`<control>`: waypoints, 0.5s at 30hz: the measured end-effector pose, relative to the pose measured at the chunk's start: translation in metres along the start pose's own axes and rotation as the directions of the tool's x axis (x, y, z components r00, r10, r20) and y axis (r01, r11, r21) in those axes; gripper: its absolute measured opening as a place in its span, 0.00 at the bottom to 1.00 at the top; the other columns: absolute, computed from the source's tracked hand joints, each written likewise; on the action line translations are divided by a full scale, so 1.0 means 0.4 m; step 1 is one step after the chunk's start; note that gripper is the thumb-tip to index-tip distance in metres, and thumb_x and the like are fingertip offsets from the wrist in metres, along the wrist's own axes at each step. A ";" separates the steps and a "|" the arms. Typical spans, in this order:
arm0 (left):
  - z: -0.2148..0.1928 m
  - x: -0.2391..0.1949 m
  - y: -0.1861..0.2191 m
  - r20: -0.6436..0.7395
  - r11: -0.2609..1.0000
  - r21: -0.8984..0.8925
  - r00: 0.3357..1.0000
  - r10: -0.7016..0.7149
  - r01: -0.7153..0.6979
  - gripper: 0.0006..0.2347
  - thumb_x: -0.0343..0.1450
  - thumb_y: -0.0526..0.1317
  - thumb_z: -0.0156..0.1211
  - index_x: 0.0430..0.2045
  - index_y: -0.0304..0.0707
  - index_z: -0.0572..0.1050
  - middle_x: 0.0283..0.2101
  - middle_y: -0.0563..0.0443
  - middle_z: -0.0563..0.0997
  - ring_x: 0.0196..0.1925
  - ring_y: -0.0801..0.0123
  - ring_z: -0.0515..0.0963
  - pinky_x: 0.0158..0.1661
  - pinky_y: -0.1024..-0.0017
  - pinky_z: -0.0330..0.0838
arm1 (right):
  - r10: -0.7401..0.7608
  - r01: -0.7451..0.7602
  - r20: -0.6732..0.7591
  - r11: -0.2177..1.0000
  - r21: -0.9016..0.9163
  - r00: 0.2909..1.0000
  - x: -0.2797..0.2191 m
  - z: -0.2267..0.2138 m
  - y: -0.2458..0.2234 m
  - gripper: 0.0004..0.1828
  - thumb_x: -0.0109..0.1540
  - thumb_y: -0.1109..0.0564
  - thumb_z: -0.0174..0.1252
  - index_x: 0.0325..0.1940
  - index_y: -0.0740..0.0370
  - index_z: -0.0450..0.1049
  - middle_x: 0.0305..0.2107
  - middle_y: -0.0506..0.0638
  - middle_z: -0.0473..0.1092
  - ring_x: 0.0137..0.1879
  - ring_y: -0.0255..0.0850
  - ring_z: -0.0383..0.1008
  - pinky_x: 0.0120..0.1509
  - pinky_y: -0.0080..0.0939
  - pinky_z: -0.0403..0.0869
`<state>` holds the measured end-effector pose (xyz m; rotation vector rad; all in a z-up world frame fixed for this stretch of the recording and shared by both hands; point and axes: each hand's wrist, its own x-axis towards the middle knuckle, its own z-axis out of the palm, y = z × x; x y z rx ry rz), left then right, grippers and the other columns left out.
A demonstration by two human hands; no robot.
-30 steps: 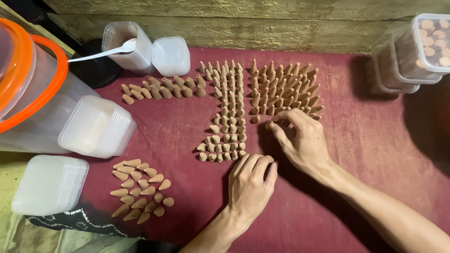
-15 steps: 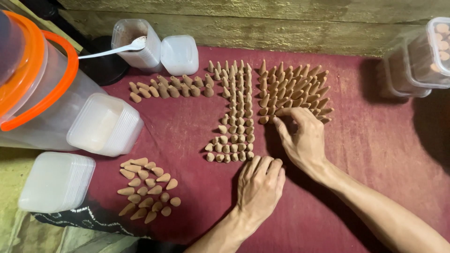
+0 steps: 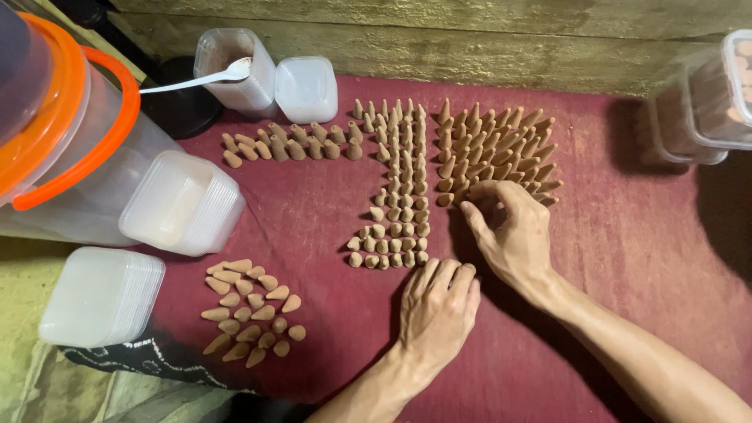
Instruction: Packing incense cones into small plastic containers and arranging them on a table.
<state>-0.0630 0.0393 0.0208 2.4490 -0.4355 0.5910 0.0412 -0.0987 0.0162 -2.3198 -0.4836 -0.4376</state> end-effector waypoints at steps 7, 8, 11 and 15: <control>-0.038 -0.029 0.016 0.185 0.996 -0.041 0.981 -0.066 0.075 0.10 0.75 0.37 0.59 0.45 0.29 0.79 0.45 0.38 0.81 0.45 0.54 0.78 0.46 0.58 0.73 | -0.048 0.048 -0.005 0.999 -0.010 0.999 -0.015 -0.011 -0.012 0.10 0.67 0.56 0.63 0.48 0.65 0.74 0.37 0.56 0.76 0.36 0.42 0.76 0.42 0.40 0.79; -0.060 -0.033 0.022 0.169 0.998 -0.058 0.985 -0.027 0.037 0.09 0.74 0.37 0.60 0.42 0.30 0.78 0.42 0.41 0.80 0.43 0.54 0.76 0.44 0.59 0.71 | -0.016 0.016 -0.004 1.000 -0.019 1.000 -0.013 -0.015 -0.020 0.09 0.67 0.56 0.63 0.46 0.64 0.74 0.36 0.55 0.75 0.35 0.41 0.74 0.41 0.41 0.76; -0.130 -0.054 0.030 0.093 0.996 -0.084 0.995 0.026 -0.018 0.05 0.74 0.37 0.62 0.37 0.34 0.77 0.38 0.46 0.78 0.38 0.57 0.75 0.41 0.61 0.70 | -0.010 0.010 -0.008 1.000 -0.004 1.000 -0.011 -0.031 -0.051 0.08 0.67 0.58 0.64 0.44 0.64 0.75 0.35 0.54 0.75 0.34 0.40 0.72 0.37 0.39 0.74; -0.225 -0.093 0.016 -0.066 0.997 -0.049 0.996 0.065 -0.068 0.03 0.74 0.34 0.64 0.32 0.33 0.79 0.36 0.47 0.81 0.36 0.62 0.78 0.38 0.66 0.73 | -0.138 0.136 0.042 0.989 0.054 0.990 -0.029 -0.046 -0.112 0.09 0.66 0.60 0.65 0.47 0.65 0.75 0.39 0.54 0.76 0.37 0.40 0.74 0.43 0.38 0.75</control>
